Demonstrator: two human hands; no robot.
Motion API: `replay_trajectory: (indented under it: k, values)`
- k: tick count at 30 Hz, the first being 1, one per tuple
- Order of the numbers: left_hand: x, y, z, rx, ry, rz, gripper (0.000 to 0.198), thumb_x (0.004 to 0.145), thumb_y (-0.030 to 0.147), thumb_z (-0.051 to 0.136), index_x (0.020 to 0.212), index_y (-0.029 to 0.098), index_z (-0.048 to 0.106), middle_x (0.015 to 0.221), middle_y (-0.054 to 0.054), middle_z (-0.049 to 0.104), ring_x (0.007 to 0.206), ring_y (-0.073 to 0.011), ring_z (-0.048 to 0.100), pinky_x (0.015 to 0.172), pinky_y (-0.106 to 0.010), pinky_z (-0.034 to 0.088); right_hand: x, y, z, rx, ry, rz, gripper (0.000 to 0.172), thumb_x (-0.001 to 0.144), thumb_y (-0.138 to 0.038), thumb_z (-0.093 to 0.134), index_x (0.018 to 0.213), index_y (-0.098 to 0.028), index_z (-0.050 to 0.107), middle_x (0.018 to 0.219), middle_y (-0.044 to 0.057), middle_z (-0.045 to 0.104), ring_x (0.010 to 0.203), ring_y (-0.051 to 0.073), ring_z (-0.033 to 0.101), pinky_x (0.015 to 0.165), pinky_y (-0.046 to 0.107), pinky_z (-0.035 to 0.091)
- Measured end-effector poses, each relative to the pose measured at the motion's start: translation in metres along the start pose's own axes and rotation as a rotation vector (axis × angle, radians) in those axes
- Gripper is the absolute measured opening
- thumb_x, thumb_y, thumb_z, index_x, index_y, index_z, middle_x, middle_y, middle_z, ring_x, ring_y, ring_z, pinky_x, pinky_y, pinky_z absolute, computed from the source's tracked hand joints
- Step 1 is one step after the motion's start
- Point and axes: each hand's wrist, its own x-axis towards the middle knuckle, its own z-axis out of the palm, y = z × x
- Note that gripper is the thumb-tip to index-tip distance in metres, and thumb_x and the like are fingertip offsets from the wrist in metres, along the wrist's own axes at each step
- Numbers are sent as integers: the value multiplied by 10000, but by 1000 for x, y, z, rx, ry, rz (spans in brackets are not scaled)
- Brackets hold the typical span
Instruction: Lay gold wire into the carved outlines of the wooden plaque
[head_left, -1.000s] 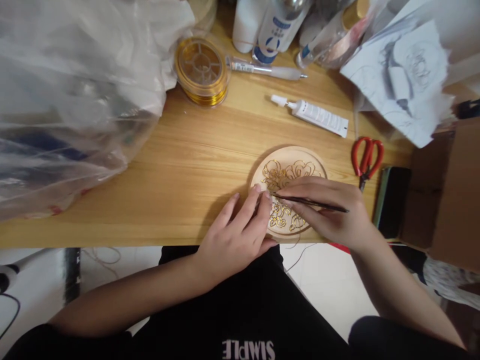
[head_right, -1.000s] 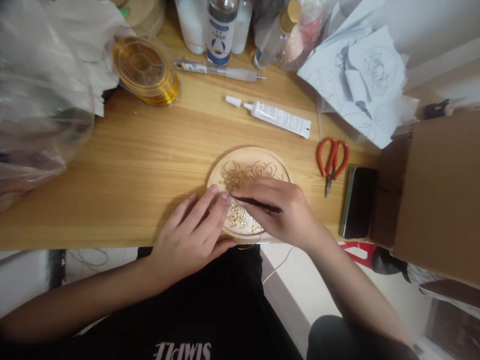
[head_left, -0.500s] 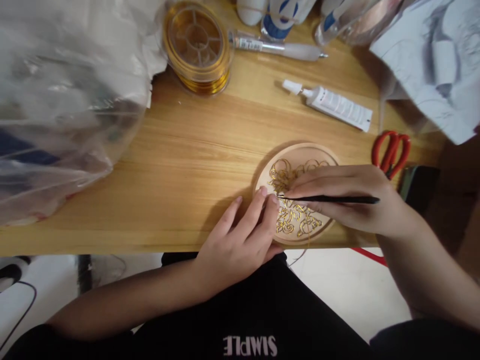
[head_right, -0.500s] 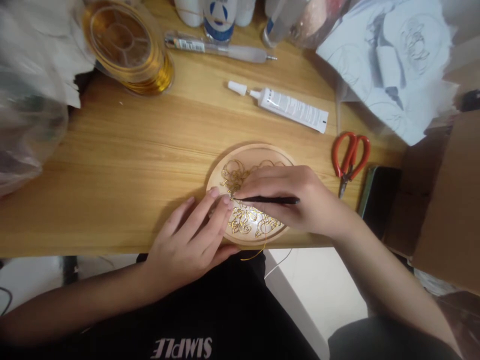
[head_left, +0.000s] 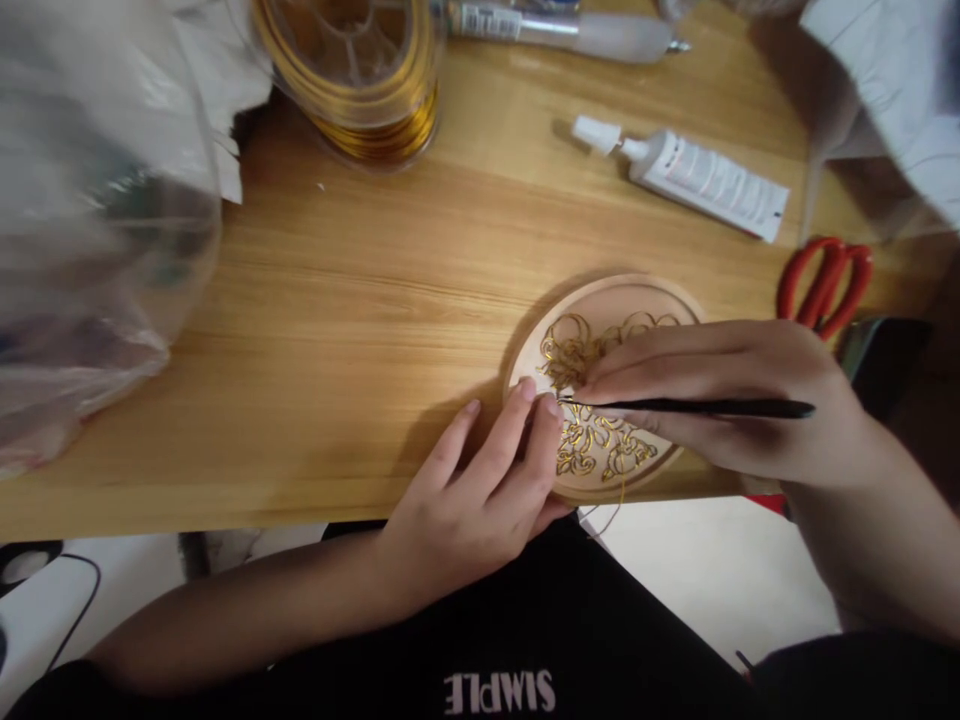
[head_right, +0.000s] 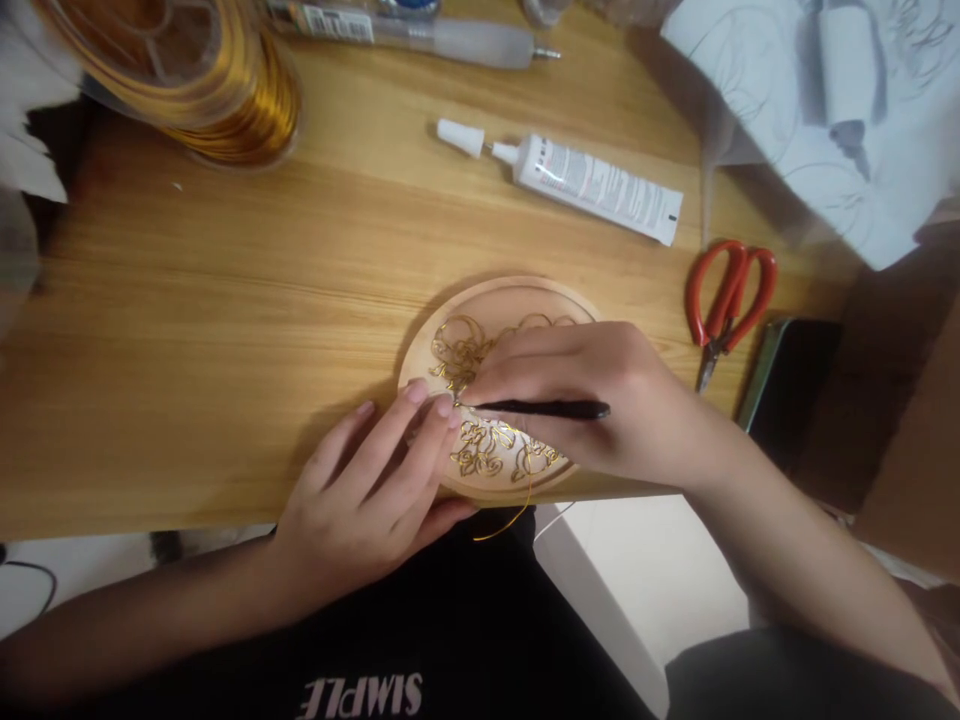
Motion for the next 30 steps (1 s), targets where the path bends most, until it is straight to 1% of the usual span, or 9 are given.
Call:
replay_trajectory:
  k: [2,7,10,14,16,19,24,27,30]
  values:
    - [0,-1,0,-3,-6,5,583,972,505,436,1282,26,557,1380,-93,555,1291,-277,484,957,-397,473,-2,-2,2,-36,19,1,224,971,-278,473,979,-175,672,901,61,735,881,131,716,749,222,584]
    - [-1,-1,0,-7,-14,11,577,967,512,439,1276,42,568,1388,-98,545,1305,-281,473,961,-404,472,-10,-4,9,-73,89,30,112,897,-180,607,986,-160,673,926,48,730,867,96,701,772,170,567]
    - [-1,0,1,-6,-11,4,555,970,504,434,1270,60,579,1392,-94,542,1305,-276,475,968,-400,466,-14,-5,15,-66,128,65,128,870,-159,641,992,-175,674,934,28,728,869,92,696,784,168,568]
    - [-1,1,2,-9,-6,-5,550,975,501,422,1269,65,582,1385,-96,548,1303,-274,478,978,-399,456,-18,-6,21,-6,185,111,168,836,-125,672,1001,-154,681,953,52,724,888,102,692,802,184,573]
    - [-1,2,2,-7,-11,-2,563,977,506,410,1275,58,577,1390,-103,543,1307,-279,474,984,-401,450,-19,-6,21,13,184,109,156,847,-132,661,1000,-150,685,951,56,726,898,102,692,814,184,572]
    - [-2,2,2,1,-8,-2,573,974,510,409,1275,52,576,1402,-111,530,1314,-290,468,1003,-410,437,-17,-4,18,36,162,104,142,870,-172,639,1004,-177,689,960,48,733,907,108,698,821,197,576]
    - [-3,2,3,6,-13,3,584,967,516,419,1271,44,579,1394,-127,536,1314,-297,473,1034,-418,418,-16,0,14,49,147,76,159,854,-140,649,1002,-164,701,950,73,743,915,133,710,826,208,577]
    - [-3,2,3,2,-9,1,586,967,516,421,1270,41,578,1389,-132,539,1313,-297,478,1039,-414,413,-17,1,15,35,140,84,156,867,-172,636,1003,-195,707,949,60,749,911,148,716,815,235,588]
    - [-2,2,3,-5,-6,-5,585,965,516,428,1269,40,579,1383,-123,548,1305,-297,488,1030,-408,416,-18,1,16,28,153,74,138,864,-162,636,980,-162,712,936,71,749,902,144,718,819,212,581]
